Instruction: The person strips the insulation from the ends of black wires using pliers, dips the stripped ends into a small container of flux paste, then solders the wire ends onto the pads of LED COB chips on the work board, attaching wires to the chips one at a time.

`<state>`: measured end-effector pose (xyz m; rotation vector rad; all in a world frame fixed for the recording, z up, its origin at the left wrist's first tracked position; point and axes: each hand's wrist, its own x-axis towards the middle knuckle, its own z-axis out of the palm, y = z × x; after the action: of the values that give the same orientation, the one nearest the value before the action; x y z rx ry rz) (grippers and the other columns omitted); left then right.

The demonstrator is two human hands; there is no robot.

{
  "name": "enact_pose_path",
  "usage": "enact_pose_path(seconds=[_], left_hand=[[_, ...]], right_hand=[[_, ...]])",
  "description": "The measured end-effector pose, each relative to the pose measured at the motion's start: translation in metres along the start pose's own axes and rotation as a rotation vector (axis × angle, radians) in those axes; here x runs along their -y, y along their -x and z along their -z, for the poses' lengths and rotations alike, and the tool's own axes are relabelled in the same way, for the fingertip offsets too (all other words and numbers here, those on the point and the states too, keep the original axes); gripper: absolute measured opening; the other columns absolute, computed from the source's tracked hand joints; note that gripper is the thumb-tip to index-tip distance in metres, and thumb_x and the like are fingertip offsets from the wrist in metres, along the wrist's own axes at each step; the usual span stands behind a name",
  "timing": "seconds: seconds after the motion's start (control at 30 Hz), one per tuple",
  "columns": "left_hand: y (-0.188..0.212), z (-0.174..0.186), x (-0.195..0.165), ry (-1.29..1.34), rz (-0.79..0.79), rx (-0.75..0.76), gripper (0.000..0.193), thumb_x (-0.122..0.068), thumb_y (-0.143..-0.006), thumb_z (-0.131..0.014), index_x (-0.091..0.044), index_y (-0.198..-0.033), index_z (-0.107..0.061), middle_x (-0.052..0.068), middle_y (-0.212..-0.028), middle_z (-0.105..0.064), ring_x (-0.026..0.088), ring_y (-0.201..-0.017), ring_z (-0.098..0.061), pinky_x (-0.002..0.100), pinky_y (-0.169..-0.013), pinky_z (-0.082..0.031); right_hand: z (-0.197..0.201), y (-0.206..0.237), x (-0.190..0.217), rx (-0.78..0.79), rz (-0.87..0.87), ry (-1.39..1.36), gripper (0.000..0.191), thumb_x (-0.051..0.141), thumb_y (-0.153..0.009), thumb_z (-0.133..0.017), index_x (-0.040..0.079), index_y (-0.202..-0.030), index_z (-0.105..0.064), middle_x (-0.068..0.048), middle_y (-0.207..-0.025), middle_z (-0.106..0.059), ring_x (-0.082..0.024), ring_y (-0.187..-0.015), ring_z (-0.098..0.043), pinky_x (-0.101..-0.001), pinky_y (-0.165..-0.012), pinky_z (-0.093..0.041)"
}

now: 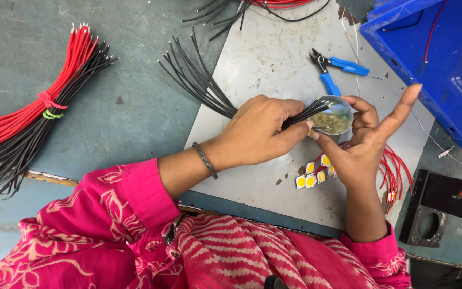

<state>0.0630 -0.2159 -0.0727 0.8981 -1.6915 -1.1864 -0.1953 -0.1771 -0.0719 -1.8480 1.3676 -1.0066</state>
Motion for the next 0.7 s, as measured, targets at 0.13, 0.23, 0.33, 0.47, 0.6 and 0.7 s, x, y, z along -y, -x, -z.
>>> enact_pose_path(seconds=[0.13, 0.23, 0.33, 0.47, 0.6, 0.7], left_hand=[[-0.002, 0.0, 0.002, -0.009, 0.046, 0.068, 0.031, -0.036, -0.093, -0.067, -0.006, -0.085, -0.069, 0.014, -0.058, -0.059, 0.034, -0.051, -0.06, 0.047, -0.051, -0.041], [-0.001, -0.003, 0.006, -0.014, 0.017, 0.092, 0.031, -0.038, -0.093, -0.067, -0.008, -0.086, -0.071, 0.013, -0.059, -0.061, 0.033, -0.052, -0.061, 0.047, -0.051, -0.042], [0.0, -0.008, 0.014, -0.094, -0.039, 0.098, 0.03, -0.037, -0.095, -0.068, -0.008, -0.088, -0.071, 0.012, -0.06, -0.062, 0.033, -0.056, -0.063, 0.048, -0.054, -0.045], [-0.002, -0.013, 0.025, -0.231, -0.275, 0.019, 0.02, -0.027, -0.096, -0.068, -0.007, -0.094, -0.071, 0.013, -0.076, -0.068, 0.036, -0.07, -0.067, 0.048, -0.064, -0.05], [-0.003, -0.016, 0.029, -0.176, -0.183, 0.057, 0.017, -0.024, -0.09, -0.07, -0.007, -0.093, -0.073, 0.012, -0.071, -0.069, 0.033, -0.063, -0.068, 0.045, -0.062, -0.053], [-0.006, -0.014, 0.032, -0.193, -0.185, 0.077, 0.017, -0.023, -0.085, -0.071, -0.008, -0.092, -0.075, 0.012, -0.067, -0.068, 0.034, -0.061, -0.068, 0.045, -0.06, -0.054]], right_hand=[[0.023, 0.004, -0.02, -0.057, 0.066, 0.06, 0.13, -0.012, -0.095, -0.088, 0.031, -0.162, 0.015, -0.015, -0.141, -0.054, -0.017, -0.12, -0.059, -0.0277, -0.107, -0.054], [0.054, 0.001, -0.045, -0.123, 0.141, 0.231, 0.125, -0.011, -0.095, -0.087, 0.034, -0.164, 0.008, -0.013, -0.147, -0.049, -0.017, -0.119, -0.057, -0.027, -0.107, -0.052], [0.088, -0.005, -0.071, -0.124, 0.09, 0.373, 0.123, -0.015, -0.092, -0.082, 0.031, -0.164, 0.007, -0.009, -0.139, -0.056, -0.017, -0.121, -0.06, -0.0289, -0.107, -0.052], [0.103, -0.011, -0.084, -0.126, 0.102, 0.59, 0.126, -0.012, -0.085, -0.083, 0.029, -0.165, 0.005, -0.009, -0.143, -0.056, -0.018, -0.122, -0.059, -0.0306, -0.109, -0.051], [0.084, -0.005, -0.051, -0.19, 0.135, 0.489, 0.083, -0.014, -0.093, -0.078, 0.021, -0.152, -0.032, -0.01, -0.134, -0.062, -0.018, -0.119, -0.058, -0.0306, -0.109, -0.049], [0.052, -0.001, -0.015, -0.023, 0.071, 0.331, 0.022, -0.007, -0.1, -0.079, 0.012, -0.107, -0.071, -0.006, -0.108, -0.074, -0.013, -0.102, -0.067, -0.0274, -0.097, -0.051]])
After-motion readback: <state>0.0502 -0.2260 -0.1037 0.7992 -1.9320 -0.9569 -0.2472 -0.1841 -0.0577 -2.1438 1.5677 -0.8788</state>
